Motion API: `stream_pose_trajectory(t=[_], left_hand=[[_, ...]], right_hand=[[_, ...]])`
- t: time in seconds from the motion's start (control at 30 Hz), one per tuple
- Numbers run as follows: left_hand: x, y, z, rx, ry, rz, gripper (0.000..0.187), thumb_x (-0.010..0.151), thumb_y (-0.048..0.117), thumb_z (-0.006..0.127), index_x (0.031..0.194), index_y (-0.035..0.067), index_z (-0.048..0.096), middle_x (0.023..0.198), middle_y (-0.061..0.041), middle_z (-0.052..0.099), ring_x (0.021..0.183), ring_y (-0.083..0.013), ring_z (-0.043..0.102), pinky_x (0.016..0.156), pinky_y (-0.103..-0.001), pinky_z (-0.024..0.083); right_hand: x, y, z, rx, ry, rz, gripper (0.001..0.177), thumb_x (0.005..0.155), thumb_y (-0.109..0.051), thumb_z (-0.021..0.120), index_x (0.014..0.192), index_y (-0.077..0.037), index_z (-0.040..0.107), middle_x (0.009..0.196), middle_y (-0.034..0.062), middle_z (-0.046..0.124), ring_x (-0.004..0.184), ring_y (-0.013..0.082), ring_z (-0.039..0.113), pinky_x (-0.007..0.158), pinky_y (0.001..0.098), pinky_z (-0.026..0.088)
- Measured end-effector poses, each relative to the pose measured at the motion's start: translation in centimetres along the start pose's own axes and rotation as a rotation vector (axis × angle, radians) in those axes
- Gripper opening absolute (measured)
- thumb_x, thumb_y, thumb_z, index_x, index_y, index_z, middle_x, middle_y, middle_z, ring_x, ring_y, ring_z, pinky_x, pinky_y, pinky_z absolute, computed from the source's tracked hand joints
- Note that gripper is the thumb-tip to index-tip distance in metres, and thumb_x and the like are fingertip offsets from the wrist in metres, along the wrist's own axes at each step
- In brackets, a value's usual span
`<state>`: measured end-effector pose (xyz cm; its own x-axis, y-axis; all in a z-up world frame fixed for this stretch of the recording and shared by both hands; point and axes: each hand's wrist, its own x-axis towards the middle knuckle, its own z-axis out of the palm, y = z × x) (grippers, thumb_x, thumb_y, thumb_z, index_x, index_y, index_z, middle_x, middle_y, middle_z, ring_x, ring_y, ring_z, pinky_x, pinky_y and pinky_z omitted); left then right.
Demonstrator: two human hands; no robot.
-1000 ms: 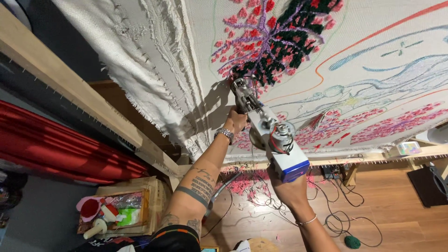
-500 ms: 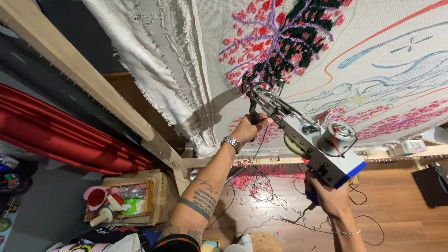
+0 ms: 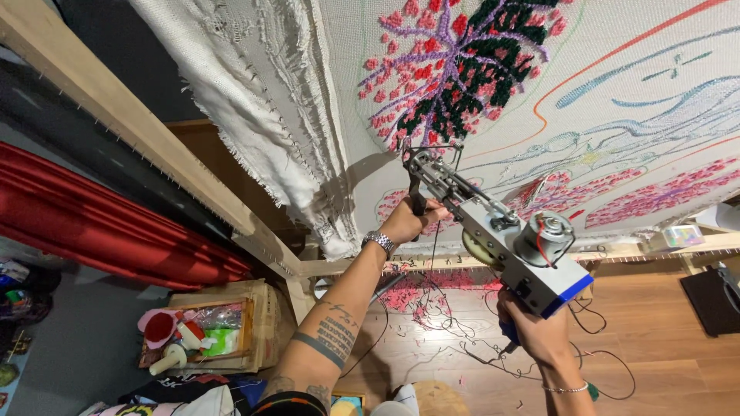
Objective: Using a tufting gun to create a pattern on a rug canvas stretched over a frame.
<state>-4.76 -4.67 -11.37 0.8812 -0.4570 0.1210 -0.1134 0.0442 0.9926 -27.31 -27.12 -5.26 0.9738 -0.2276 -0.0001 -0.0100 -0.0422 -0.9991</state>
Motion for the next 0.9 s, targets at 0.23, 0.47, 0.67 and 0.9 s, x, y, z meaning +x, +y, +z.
stream_pose_trajectory(t=[0.23,0.47,0.67,0.9], left_hand=[[-1.2,2.3,-0.4,0.110,0.019,-0.156,0.022,0.091,0.026,0.076,0.100,0.007,0.081,0.082,-0.004,0.074,0.064,-0.0094,0.057,0.056,-0.028,0.046],[-0.7,1.5,-0.9,0.064,0.073,-0.218,0.033,0.083,0.031,0.084,0.099,0.004,0.075,0.078,0.002,0.070,0.059,-0.0051,0.055,0.052,-0.026,0.047],[-0.3,0.7,-1.4,0.027,0.053,-0.263,0.036,0.081,0.034,0.084,0.101,0.005,0.075,0.083,-0.001,0.073,0.059,-0.0058,0.055,0.051,-0.025,0.047],[2.0,-2.7,-2.4,0.113,0.129,-0.065,0.025,0.084,0.019,0.088,0.098,0.001,0.077,0.089,-0.008,0.075,0.080,-0.0121,0.065,0.074,-0.029,0.055]], right_hand=[[0.3,0.7,1.1,-0.009,0.006,0.081,0.009,0.087,-0.002,0.068,0.092,0.002,0.062,0.067,0.0073,0.060,0.053,0.0157,0.056,0.046,0.0314,0.047],[0.8,1.2,1.6,0.020,0.007,0.119,0.010,0.087,-0.002,0.068,0.093,0.002,0.062,0.067,0.0064,0.061,0.053,0.0150,0.055,0.046,0.0309,0.046],[0.8,0.7,2.4,-0.028,0.009,0.126,0.010,0.088,-0.004,0.069,0.095,0.001,0.064,0.068,0.0060,0.062,0.053,0.0147,0.056,0.046,0.0303,0.046],[2.0,1.2,4.0,-0.023,0.039,0.078,0.016,0.085,-0.003,0.072,0.099,0.000,0.065,0.073,0.0052,0.064,0.057,0.0127,0.058,0.048,0.0288,0.047]])
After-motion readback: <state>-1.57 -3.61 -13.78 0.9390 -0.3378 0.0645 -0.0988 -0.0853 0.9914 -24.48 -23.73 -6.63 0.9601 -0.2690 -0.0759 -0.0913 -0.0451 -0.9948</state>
